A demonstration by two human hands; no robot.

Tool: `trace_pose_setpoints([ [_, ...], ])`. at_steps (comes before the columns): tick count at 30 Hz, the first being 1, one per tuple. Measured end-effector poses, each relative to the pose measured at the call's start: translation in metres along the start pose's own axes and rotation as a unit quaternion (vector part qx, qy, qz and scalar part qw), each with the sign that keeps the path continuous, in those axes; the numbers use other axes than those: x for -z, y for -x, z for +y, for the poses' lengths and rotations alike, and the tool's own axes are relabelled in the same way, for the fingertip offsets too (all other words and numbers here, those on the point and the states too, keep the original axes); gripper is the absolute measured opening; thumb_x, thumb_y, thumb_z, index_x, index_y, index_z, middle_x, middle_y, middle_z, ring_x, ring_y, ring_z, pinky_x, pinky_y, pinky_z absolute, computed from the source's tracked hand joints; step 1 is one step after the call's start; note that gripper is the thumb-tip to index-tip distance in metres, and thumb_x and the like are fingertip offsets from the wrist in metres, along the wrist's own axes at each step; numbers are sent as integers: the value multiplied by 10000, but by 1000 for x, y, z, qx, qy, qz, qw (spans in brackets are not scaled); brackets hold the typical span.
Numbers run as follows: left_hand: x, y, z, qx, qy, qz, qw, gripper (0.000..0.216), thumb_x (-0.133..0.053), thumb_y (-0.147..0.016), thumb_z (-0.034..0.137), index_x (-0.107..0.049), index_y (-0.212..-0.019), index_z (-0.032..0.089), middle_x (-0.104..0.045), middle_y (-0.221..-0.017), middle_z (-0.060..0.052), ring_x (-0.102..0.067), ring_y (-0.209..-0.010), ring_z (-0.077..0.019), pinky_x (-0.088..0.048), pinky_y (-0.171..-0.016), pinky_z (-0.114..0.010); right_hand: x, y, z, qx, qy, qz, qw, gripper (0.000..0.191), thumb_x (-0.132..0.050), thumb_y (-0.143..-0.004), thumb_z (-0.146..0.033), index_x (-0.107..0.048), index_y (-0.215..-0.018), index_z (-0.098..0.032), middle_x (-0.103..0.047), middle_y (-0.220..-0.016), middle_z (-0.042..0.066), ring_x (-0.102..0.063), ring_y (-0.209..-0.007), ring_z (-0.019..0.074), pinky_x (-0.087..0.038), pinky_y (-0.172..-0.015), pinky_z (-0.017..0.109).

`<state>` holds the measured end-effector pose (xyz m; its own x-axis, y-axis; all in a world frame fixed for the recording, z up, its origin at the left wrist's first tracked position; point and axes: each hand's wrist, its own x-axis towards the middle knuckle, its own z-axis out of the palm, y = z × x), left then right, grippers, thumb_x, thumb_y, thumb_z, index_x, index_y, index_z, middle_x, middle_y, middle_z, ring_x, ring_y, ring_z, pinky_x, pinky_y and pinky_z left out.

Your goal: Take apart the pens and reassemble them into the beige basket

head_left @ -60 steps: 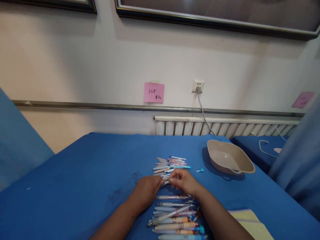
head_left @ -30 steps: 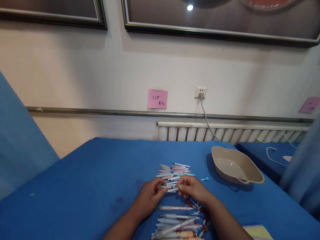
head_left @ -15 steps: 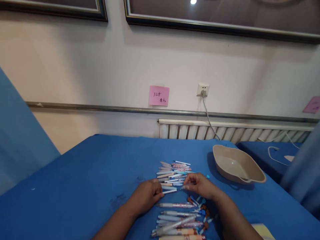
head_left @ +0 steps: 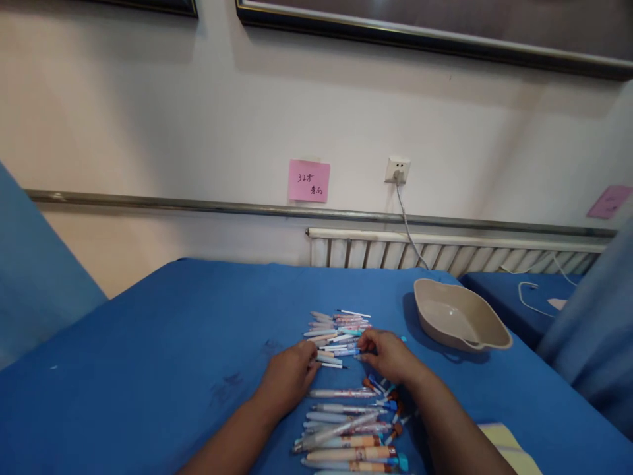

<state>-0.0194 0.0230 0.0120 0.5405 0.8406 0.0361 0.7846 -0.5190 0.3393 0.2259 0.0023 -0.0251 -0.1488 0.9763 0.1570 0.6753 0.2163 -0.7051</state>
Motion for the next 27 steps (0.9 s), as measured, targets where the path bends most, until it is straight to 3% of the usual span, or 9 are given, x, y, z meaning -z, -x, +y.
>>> trace_pose_setpoints([
  [3, -1, 3, 4, -48, 49, 20, 997, 246, -542, -794, 284, -520, -1031, 223, -614, -980, -42, -566, -874, -195, -394, -724, -270, -1, -2, -5, -4, -24, 13, 1000, 100, -589, -698, -170, -598, -793, -201, -609, -711, -8, -530, -646, 129, -379, -596, 223],
  [7, -1, 4, 7, -118, 89, 11, 989, 269, -569, -786, 263, -529, -1049, 228, -599, -1038, -46, -529, -971, -203, -388, -840, -301, -6, -4, -5, -19, -57, 10, 998, 61, -558, -727, -184, -598, -772, -195, -597, -668, -15, -509, -591, 112, -369, -556, 211],
  [11, 5, 3, 8, -136, 88, 8, 987, 176, -514, -831, 289, -566, -982, 215, -600, -985, -47, -526, -932, -196, -392, -814, -295, -8, -7, -3, -41, -144, 10, 989, 42, -573, -717, -206, -585, -748, -181, -578, -639, -24, -489, -559, 98, -369, -531, 204],
  [17, 10, 6, 19, -205, 22, -87, 975, 115, -535, -820, 281, -631, -849, 224, -603, -851, -30, -537, -836, -188, -383, -744, -274, -14, -8, -12, -61, -277, -27, 958, 185, -653, -671, -319, -556, -726, -172, -519, -580, -49, -434, -487, 73, -363, -476, 199],
  [22, 6, 7, 22, -188, -45, -39, 980, 169, -437, -875, 244, -584, -813, 186, -595, -859, -59, -528, -828, -203, -379, -770, -316, -19, -6, -26, -52, -324, -33, 944, 264, -671, -662, -404, -554, -713, -172, -551, -621, -31, -483, -542, 93, -399, -535, 228],
  [27, 5, 4, 18, -128, 30, 25, 991, 186, -389, -905, 292, -547, -919, 194, -601, -916, -57, -536, -858, -201, -400, -772, -324, -16, -4, -40, -40, -309, -31, 950, 318, -583, -752, -484, -583, -734, -166, -590, -656, -9, -511, -587, 104, -404, -570, 231],
])
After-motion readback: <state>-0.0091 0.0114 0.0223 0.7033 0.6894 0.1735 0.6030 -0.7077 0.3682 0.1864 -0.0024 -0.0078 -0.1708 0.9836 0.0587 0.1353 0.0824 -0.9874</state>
